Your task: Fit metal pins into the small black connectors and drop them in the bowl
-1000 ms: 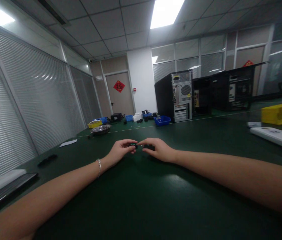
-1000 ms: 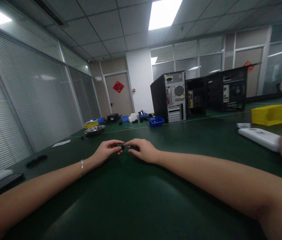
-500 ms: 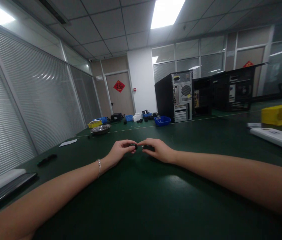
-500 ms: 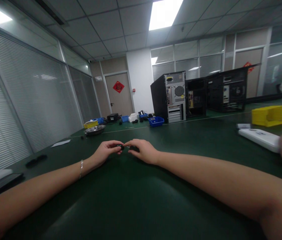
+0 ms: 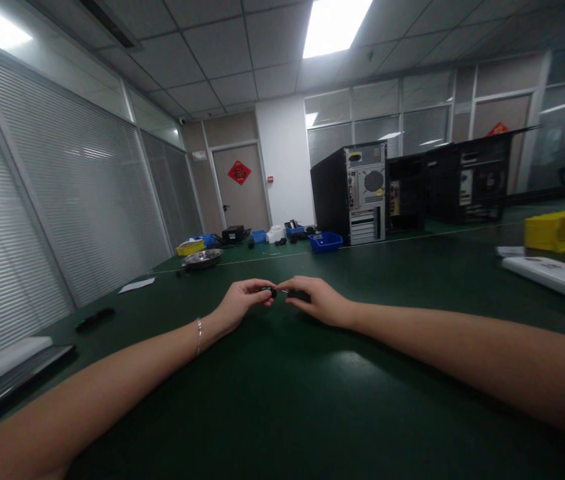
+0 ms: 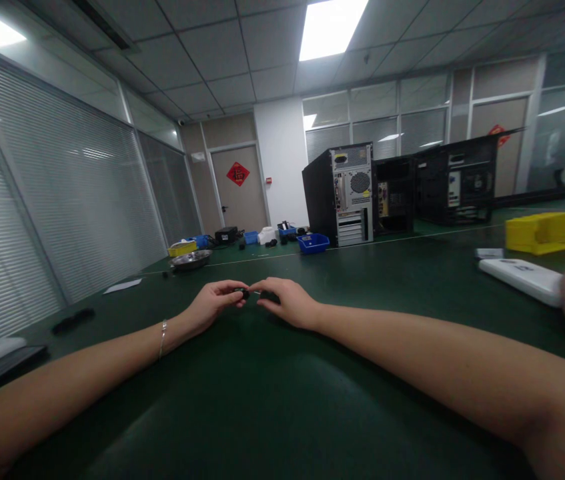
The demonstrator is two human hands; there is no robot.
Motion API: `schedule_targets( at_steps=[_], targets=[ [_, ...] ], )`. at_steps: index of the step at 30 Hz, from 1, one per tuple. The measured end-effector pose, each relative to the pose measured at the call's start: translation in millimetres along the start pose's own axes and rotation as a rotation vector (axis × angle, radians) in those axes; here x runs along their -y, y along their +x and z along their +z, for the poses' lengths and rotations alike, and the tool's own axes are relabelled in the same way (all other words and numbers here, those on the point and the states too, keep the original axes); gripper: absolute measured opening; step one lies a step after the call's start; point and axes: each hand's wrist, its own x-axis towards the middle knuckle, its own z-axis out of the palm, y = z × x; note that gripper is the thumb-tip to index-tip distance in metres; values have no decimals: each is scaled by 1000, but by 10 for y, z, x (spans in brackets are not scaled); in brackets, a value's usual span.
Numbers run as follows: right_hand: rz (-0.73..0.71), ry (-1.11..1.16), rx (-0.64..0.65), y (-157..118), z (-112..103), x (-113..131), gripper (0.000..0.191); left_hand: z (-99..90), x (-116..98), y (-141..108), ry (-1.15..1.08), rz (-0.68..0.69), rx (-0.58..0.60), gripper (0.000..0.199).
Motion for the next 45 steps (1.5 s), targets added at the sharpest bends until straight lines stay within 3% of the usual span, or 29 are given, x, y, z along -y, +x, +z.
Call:
schedule_targets(
  at_steps=[9, 19, 24, 29, 35, 45],
  targets=[
    [51, 22, -11, 49, -48, 26, 34, 13, -97, 23, 4, -4, 18, 32],
    [133, 96, -39, 84, 62, -114, 31, -147, 41, 101, 156, 68, -143, 28],
    [164, 118, -6, 117, 50, -170, 31, -174, 90, 153, 250, 49, -108, 31],
    [169, 121, 12, 145, 86, -191, 31, -230, 182, 180, 110, 13, -87, 44],
    [191, 112, 29, 166, 126, -191, 33, -283, 205, 157, 91, -21, -58, 41],
    [190, 59, 32, 215, 186, 6, 35, -311, 142, -3, 126, -1, 7, 43]
  ],
)
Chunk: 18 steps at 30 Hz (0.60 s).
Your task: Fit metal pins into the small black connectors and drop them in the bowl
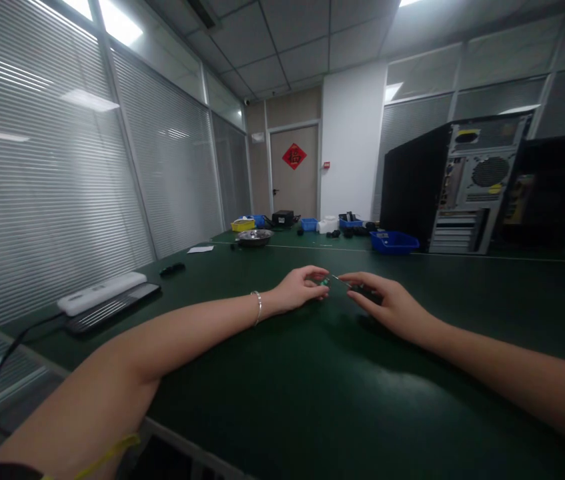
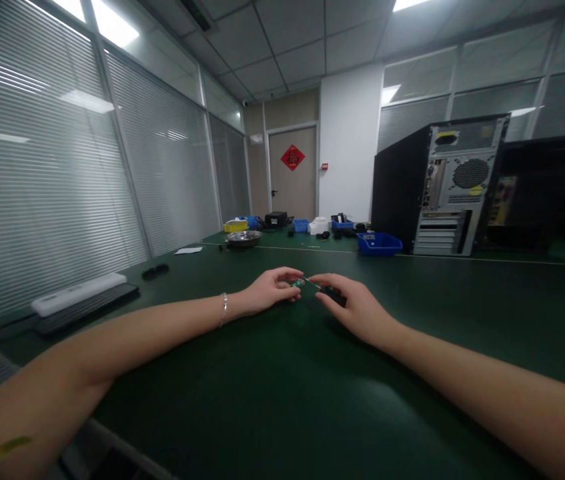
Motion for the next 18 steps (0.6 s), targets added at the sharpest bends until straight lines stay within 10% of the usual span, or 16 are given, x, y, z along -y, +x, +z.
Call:
schedule_targets(
  at_steps=[18],
  targets=[
    [-15, -73, -45, 16, 116, 181, 37, -69, -94, -175, -80, -29, 69, 26]
  ],
)
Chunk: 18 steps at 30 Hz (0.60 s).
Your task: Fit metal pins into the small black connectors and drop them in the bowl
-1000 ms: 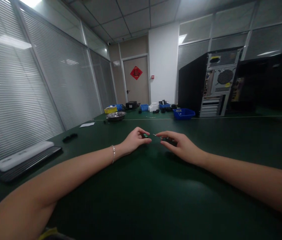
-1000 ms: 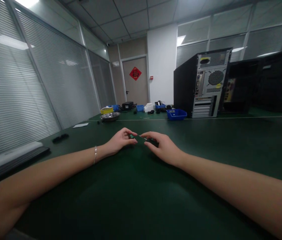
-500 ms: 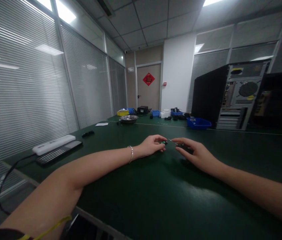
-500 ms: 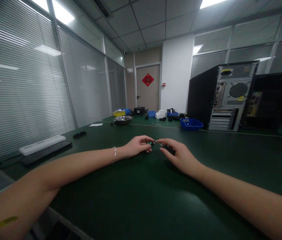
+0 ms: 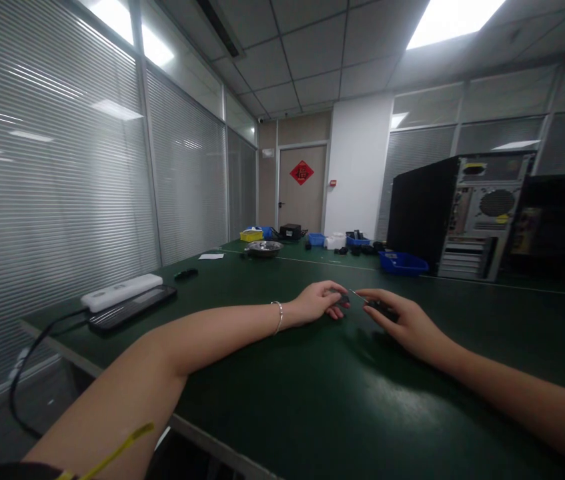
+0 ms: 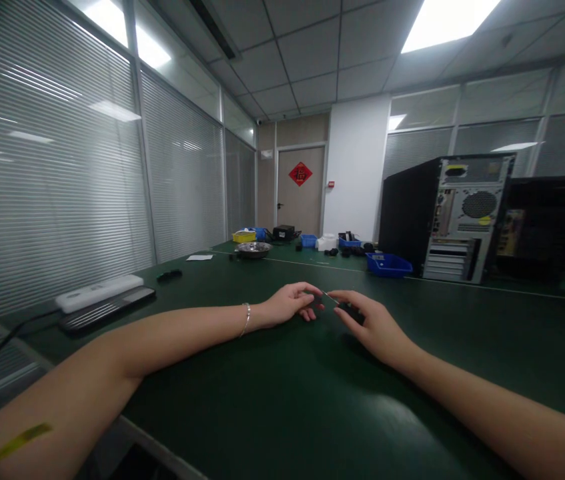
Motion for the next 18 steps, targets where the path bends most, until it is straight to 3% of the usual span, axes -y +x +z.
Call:
schedule_targets(
  at_steps=[5, 18],
  targets=[
    [28, -50, -39, -6, 28, 4, 37, -23, 49, -5, -21, 37, -29, 30],
    [33, -88, -41, 18, 77, 105, 37, -78, 120, 1, -19, 58, -34, 18]
  ],
)
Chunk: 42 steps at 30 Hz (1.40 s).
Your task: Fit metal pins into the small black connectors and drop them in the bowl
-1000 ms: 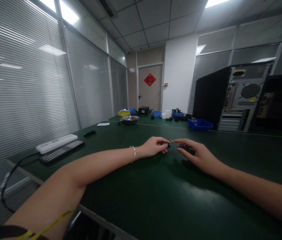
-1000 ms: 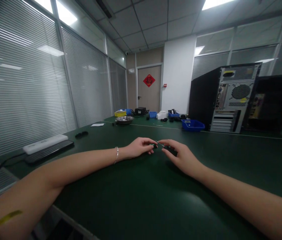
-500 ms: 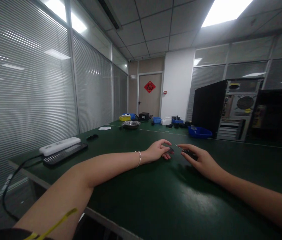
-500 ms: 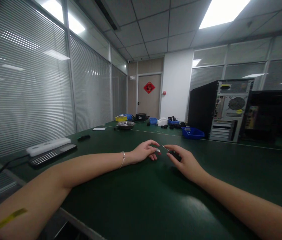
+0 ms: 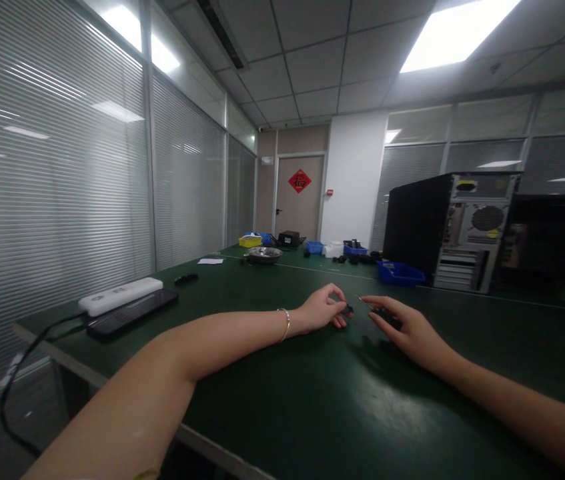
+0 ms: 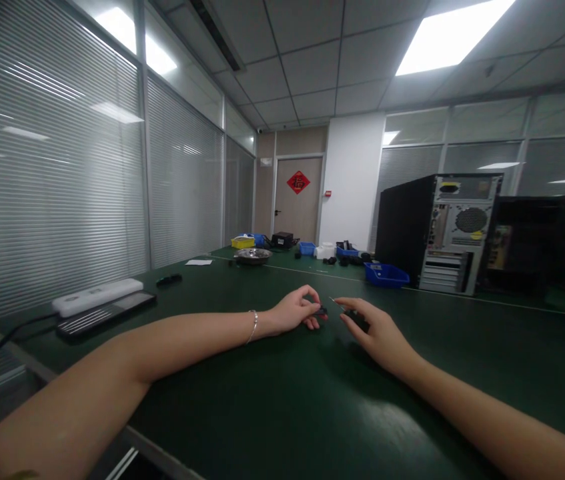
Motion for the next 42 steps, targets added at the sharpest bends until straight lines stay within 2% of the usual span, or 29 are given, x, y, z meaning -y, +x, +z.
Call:
schedule_targets(
  at_steps=[4, 10, 16, 20, 28, 42],
  targets=[
    [-28, 29, 13, -3, -5, -10, 38, 13, -3, 16, 4, -7, -17, 17],
    [3, 62, 15, -8, -35, -92, 37, 39, -4, 60, 11, -15, -3, 23],
    [34, 137, -11, -33, -107, -187, 34, 95, -8, 101, -15, 58, -5, 27],
    [28, 181, 18, -55, -146, -244, 31, 154, -62, 103, -7, 65, 24, 29],
    [-28, 173, 65, -92, -198, -273, 30, 214, -144, 99, 95, 47, 73, 32],
    [-46, 150, 103, -101, -253, -254, 30, 245, -204, 102, 273, 119, 50, 31]
  ],
)
